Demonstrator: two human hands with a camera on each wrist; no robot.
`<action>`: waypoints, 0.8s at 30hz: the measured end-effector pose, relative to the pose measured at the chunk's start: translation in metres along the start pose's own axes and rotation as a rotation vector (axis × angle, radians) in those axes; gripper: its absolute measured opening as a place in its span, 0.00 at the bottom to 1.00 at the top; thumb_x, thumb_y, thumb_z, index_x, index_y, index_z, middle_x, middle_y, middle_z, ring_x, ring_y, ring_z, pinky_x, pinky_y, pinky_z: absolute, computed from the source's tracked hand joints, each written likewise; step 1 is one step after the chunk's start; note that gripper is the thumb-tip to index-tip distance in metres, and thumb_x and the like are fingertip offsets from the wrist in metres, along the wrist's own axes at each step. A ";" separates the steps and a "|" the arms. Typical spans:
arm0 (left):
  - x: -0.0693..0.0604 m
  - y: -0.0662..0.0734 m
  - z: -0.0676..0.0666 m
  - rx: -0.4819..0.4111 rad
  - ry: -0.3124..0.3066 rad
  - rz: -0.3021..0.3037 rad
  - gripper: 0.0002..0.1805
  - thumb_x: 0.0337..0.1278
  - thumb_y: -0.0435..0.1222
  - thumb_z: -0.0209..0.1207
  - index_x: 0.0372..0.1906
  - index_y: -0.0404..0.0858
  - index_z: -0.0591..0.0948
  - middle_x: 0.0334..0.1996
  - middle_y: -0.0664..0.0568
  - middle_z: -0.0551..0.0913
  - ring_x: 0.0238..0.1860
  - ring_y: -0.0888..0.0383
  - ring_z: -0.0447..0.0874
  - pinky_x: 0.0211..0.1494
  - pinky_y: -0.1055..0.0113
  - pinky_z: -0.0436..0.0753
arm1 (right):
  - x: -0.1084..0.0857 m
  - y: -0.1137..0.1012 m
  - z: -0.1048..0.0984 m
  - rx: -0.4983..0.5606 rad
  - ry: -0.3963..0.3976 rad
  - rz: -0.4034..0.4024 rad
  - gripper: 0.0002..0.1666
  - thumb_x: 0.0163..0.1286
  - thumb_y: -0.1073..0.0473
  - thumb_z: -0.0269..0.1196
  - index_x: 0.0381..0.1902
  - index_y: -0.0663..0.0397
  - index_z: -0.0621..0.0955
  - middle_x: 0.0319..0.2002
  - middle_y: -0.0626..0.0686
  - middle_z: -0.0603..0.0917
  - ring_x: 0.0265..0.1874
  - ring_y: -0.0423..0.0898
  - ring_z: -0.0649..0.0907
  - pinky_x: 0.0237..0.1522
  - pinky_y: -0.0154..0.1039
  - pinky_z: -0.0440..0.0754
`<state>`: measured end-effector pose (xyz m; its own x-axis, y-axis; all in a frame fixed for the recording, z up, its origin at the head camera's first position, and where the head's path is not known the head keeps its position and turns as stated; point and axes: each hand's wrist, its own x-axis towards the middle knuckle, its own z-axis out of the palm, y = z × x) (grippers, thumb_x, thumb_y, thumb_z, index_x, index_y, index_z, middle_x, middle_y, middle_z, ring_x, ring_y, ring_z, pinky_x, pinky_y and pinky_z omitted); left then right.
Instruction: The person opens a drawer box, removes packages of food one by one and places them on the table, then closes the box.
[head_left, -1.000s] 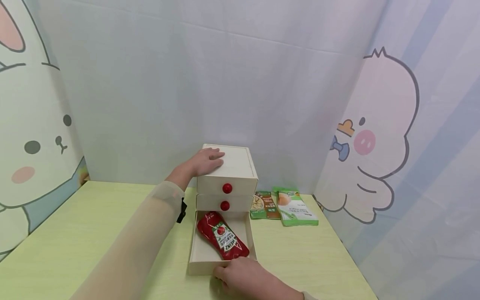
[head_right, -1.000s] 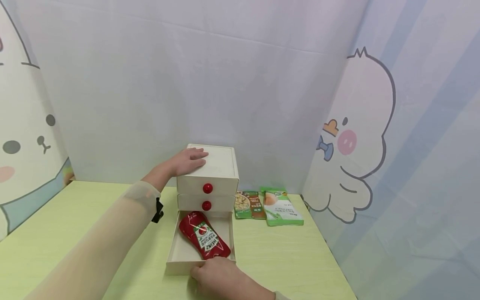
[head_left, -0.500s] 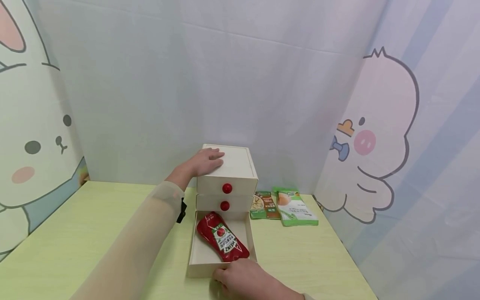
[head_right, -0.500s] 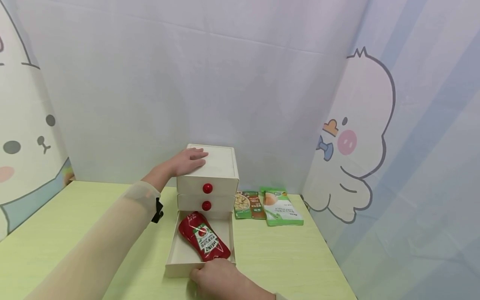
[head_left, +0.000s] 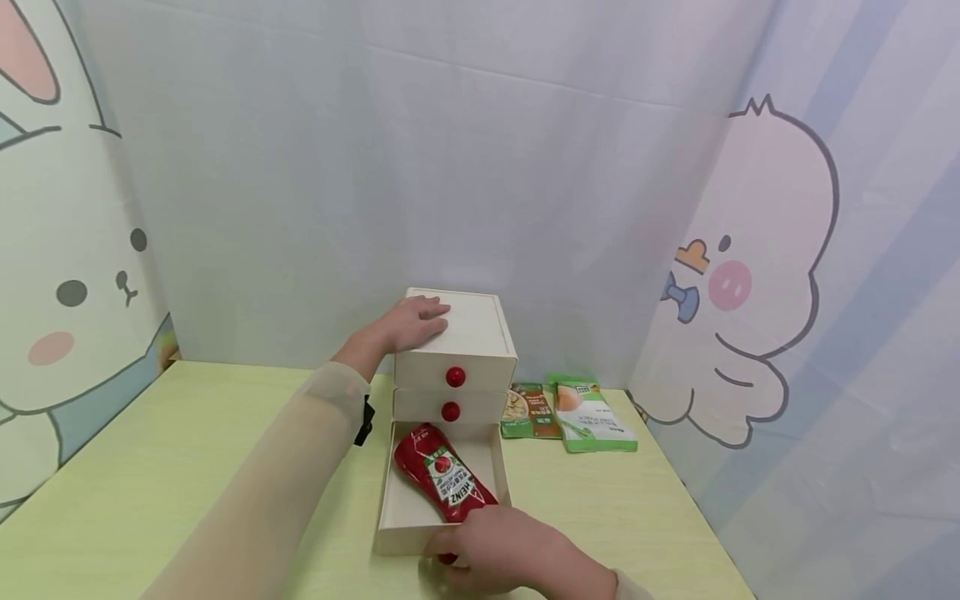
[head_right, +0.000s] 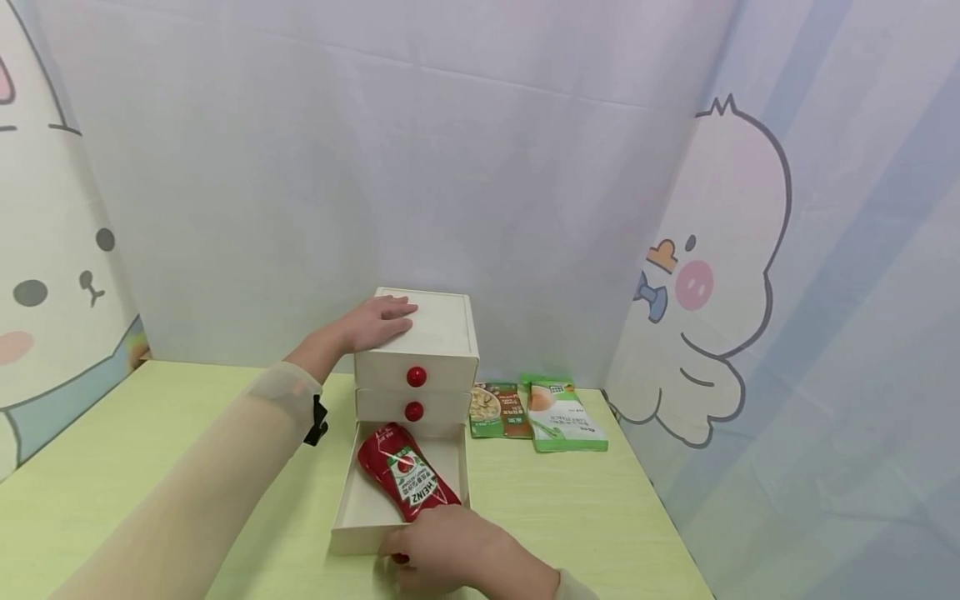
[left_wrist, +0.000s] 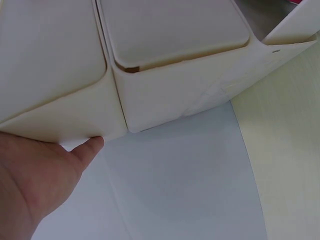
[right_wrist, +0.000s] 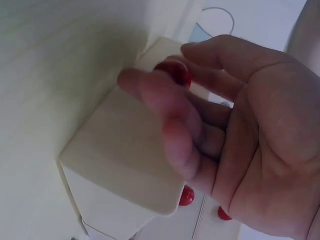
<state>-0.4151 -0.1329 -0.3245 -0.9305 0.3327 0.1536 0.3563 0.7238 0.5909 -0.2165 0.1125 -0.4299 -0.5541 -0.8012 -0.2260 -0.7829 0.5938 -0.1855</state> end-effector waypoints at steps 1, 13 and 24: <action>0.000 0.000 0.000 -0.001 0.000 0.000 0.33 0.86 0.52 0.46 0.86 0.47 0.68 0.91 0.46 0.55 0.92 0.40 0.42 0.91 0.34 0.45 | -0.001 0.001 -0.002 0.004 0.005 -0.015 0.16 0.78 0.47 0.70 0.61 0.27 0.88 0.34 0.30 0.84 0.28 0.28 0.77 0.35 0.24 0.78; 0.000 0.000 0.000 -0.005 0.002 -0.005 0.33 0.86 0.52 0.46 0.86 0.47 0.68 0.91 0.47 0.55 0.92 0.41 0.42 0.92 0.36 0.45 | 0.004 0.019 -0.026 0.052 0.242 -0.155 0.10 0.82 0.53 0.66 0.52 0.38 0.92 0.37 0.31 0.90 0.29 0.21 0.76 0.37 0.15 0.75; 0.000 0.002 0.001 -0.004 0.011 -0.019 0.33 0.85 0.52 0.47 0.86 0.47 0.68 0.91 0.47 0.55 0.92 0.40 0.43 0.91 0.34 0.47 | 0.032 0.044 -0.016 -0.008 0.348 0.069 0.22 0.80 0.49 0.68 0.68 0.42 0.85 0.61 0.47 0.86 0.52 0.37 0.84 0.56 0.33 0.88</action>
<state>-0.4141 -0.1311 -0.3241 -0.9379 0.3124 0.1507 0.3382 0.7272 0.5973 -0.2731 0.1121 -0.4302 -0.6677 -0.7375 0.1014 -0.7418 0.6477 -0.1738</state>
